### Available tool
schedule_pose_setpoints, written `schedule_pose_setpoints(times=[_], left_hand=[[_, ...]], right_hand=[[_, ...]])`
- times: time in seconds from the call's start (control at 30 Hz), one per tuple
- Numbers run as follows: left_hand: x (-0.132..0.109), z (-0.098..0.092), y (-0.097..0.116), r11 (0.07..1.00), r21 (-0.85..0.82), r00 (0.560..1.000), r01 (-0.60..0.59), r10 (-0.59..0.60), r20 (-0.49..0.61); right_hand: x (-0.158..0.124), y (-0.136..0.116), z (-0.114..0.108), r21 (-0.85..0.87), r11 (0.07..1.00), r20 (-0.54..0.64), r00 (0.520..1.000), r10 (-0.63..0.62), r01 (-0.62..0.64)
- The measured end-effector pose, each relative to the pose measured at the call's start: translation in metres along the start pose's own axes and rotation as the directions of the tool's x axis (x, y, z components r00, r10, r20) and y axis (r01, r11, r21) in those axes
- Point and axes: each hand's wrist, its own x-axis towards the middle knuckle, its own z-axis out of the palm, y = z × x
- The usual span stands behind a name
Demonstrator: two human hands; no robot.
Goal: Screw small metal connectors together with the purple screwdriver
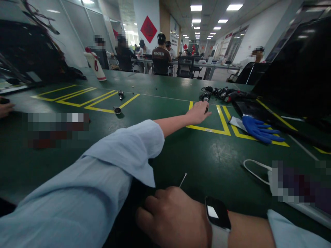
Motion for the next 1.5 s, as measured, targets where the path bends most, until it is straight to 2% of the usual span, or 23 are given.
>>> schedule_pose_setpoints(times=[0.17, 0.27, 0.3, 0.4, 0.43, 0.6, 0.7, 0.8, 0.9, 0.97, 1.03, 1.1, 1.13, 1.17, 1.23, 1.3, 1.37, 1.43, 1.5], left_hand=[[0.034, 0.035, -0.003, 0.986, 0.07, 0.984, -0.15, 0.143, 0.106], [0.048, 0.048, -0.007, 0.974, 0.096, 0.97, -0.205, 0.189, 0.153], [0.051, 0.051, -0.008, 0.971, 0.102, 0.966, -0.218, 0.199, 0.166], [0.056, 0.055, -0.012, 0.964, 0.11, 0.956, -0.242, 0.217, 0.199], [0.056, 0.056, -0.013, 0.963, 0.11, 0.954, -0.246, 0.22, 0.205], [0.051, 0.054, -0.013, 0.961, 0.108, 0.958, -0.253, 0.233, 0.17], [0.039, 0.049, -0.008, 0.965, 0.121, 0.972, -0.233, 0.227, 0.06], [0.011, 0.039, 0.0, 0.963, 0.112, 0.967, -0.245, 0.251, -0.048], [-0.035, 0.018, 0.002, 0.944, 0.059, 0.944, -0.326, 0.328, -0.034], [-0.07, -0.003, -0.007, 0.944, 0.03, 0.944, -0.329, 0.33, -0.007], [-0.103, -0.03, -0.027, 0.97, 0.053, 0.971, -0.236, 0.237, -0.016], [-0.131, -0.059, -0.058, 0.991, 0.108, 0.988, -0.085, 0.098, -0.12], [-0.143, -0.075, -0.076, 0.99, 0.138, 0.978, 0.026, 0.003, -0.21], [-0.154, -0.09, -0.095, 0.973, 0.16, 0.941, 0.167, -0.109, -0.321], [-0.174, -0.118, -0.13, 0.866, 0.183, 0.81, 0.466, -0.335, -0.481], [-0.19, -0.138, -0.158, 0.792, 0.183, 0.751, 0.582, -0.437, -0.495], [-0.201, -0.148, -0.175, 0.719, 0.184, 0.702, 0.67, -0.532, -0.474], [-0.209, -0.149, -0.182, 0.68, 0.198, 0.689, 0.706, -0.595, -0.413], [-0.212, -0.145, -0.184, 0.665, 0.225, 0.696, 0.712, -0.626, -0.35]], right_hand=[[0.008, -0.002, 0.009, 0.029, 0.998, -0.047, 0.997, 0.062, -0.06], [0.011, -0.001, 0.014, 0.079, 0.976, -0.035, 0.978, 0.207, -0.204], [0.01, 0.0, 0.014, 0.091, 0.98, -0.059, 0.982, 0.182, -0.176], [0.008, 0.006, 0.014, 0.096, 0.992, -0.15, 0.986, -0.068, 0.083], [0.007, 0.007, 0.013, 0.09, 0.989, -0.156, 0.983, -0.1, 0.115], [0.006, 0.01, 0.015, 0.1, 0.99, -0.111, 0.989, -0.093, 0.104], [0.007, 0.007, 0.015, 0.103, 0.994, -0.113, 0.993, -0.034, 0.046], [0.007, 0.003, 0.011, 0.072, 0.996, -0.026, 0.998, 0.056, -0.054], [0.007, 0.001, 0.005, 0.067, 0.996, 0.056, 0.997, 0.049, -0.053], [0.007, 0.0, 0.001, 0.06, 0.997, 0.073, 0.997, 0.038, -0.042], [0.006, 0.0, -0.003, 0.056, 0.998, 0.075, 0.997, 0.022, -0.026], [0.004, 0.001, -0.005, 0.047, 0.999, 0.077, 0.997, 0.015, -0.019], [0.003, 0.001, -0.006, 0.046, 0.999, 0.071, 0.997, 0.005, -0.008], [0.002, 0.001, -0.007, 0.049, 0.999, 0.058, 0.998, -0.01, 0.008], [-0.001, 0.003, -0.006, 0.054, 0.997, 0.027, 0.999, -0.047, 0.046], [-0.003, 0.005, -0.005, 0.057, 0.994, -0.002, 0.996, -0.092, 0.092], [-0.004, 0.007, -0.003, 0.043, 0.994, -0.013, 0.995, -0.103, 0.104], [-0.004, 0.008, -0.001, 0.03, 0.994, -0.023, 0.995, -0.102, 0.102], [-0.004, 0.008, 0.0, 0.024, 0.995, -0.034, 0.994, -0.099, 0.1]])
